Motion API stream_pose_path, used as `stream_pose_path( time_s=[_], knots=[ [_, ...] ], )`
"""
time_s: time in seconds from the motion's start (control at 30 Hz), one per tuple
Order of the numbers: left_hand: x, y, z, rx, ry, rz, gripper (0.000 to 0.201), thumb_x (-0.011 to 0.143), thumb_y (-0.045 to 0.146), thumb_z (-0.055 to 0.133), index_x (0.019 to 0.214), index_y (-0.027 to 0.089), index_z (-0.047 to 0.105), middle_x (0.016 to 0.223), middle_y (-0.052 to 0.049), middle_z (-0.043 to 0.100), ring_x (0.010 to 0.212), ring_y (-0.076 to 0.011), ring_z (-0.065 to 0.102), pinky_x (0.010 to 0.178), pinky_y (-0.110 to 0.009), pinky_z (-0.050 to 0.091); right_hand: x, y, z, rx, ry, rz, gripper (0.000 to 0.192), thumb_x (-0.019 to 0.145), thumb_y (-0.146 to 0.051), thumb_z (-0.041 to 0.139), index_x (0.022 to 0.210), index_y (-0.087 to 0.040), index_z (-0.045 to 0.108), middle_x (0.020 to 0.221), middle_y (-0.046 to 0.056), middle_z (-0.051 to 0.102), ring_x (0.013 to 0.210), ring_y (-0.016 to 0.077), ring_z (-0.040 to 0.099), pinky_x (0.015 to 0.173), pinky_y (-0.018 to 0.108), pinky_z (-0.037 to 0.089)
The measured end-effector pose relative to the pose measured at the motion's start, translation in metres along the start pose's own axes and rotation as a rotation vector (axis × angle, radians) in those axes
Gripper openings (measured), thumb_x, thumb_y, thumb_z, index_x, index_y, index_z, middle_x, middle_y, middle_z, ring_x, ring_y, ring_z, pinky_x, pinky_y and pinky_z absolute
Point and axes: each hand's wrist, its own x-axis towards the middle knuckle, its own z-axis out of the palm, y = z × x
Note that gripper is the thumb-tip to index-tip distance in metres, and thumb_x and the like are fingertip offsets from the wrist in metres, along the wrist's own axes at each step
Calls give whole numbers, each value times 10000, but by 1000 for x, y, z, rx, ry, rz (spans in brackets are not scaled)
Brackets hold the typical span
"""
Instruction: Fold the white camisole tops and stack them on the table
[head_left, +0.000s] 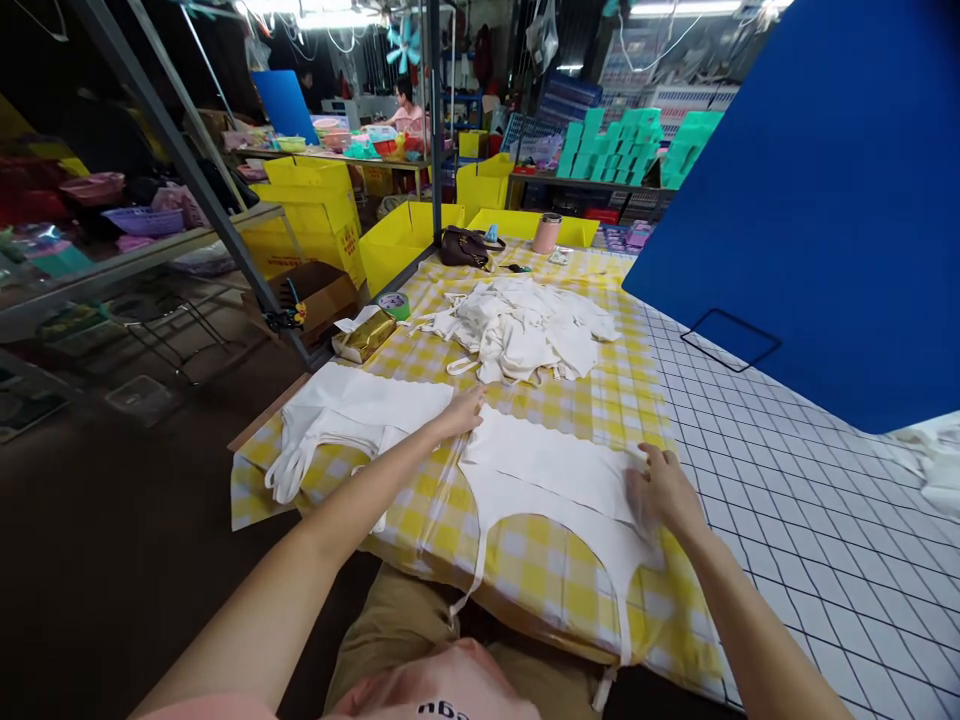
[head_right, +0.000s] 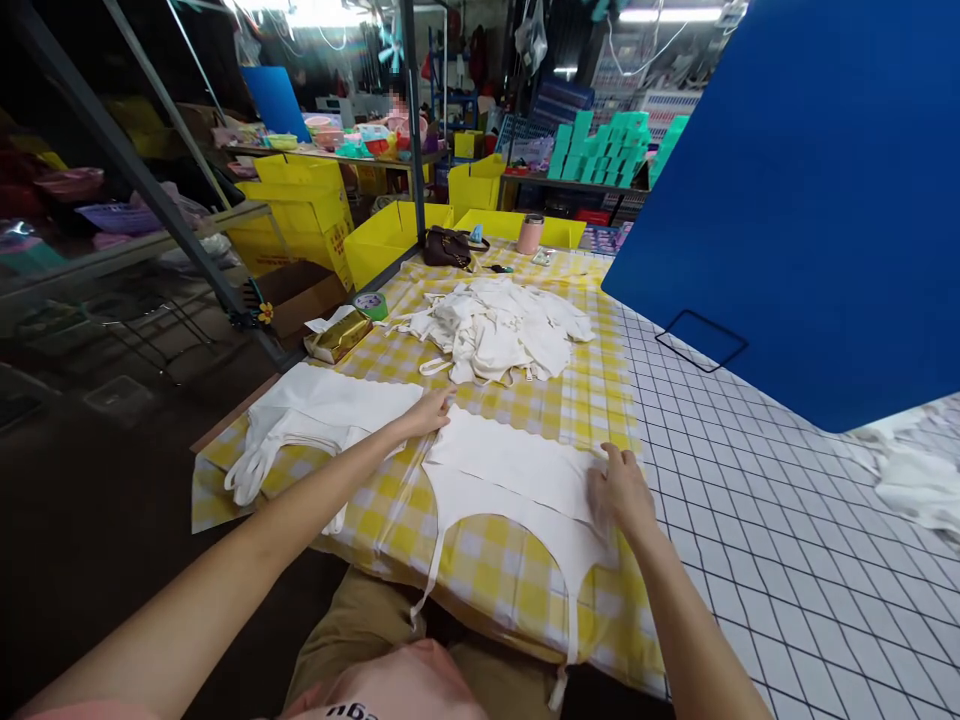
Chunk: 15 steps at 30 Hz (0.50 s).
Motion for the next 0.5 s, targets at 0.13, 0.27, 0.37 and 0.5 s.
stream_pose_path(
  time_s=[0.13, 0.27, 0.37, 0.5],
  knots=[
    [-17, -1, 5, -8, -20, -101, 631, 685, 147, 576, 1275, 93, 362, 848, -52, 599, 812, -208, 573, 735, -295, 448, -22, -4, 3, 13, -85, 230, 516, 799, -506, 360, 1138, -139, 485, 988, 156, 611, 872, 309, 592, 679, 400, 449],
    [-29, 8, 8, 0, -26, -128, 605, 695, 203, 609, 1252, 110, 394, 963, -100, 602, 901, -251, 573, 784, -333, 441, -39, -6, 9, 50, -34, 228, 552, 780, -556, 381, 1136, -141, 464, 959, 149, 609, 871, 308, 588, 668, 393, 448],
    [-42, 13, 10, -6, -43, -105, 750, 668, 235, 660, 1323, 115, 315, 1190, -163, 500, 1031, -271, 530, 871, -351, 420, -50, 1, 16, 98, 16, 130, 559, 739, -558, 445, 1142, -172, 451, 1020, 127, 561, 867, 272, 582, 659, 367, 459],
    [-67, 8, 13, 0, -115, -33, 839, 645, 246, 688, 1369, 174, 271, 1265, -155, 404, 1077, -277, 505, 903, -361, 421, -65, 15, 17, 138, -39, -26, 494, 708, -500, 493, 1110, -212, 488, 999, 82, 512, 772, 220, 573, 649, 352, 473]
  ],
)
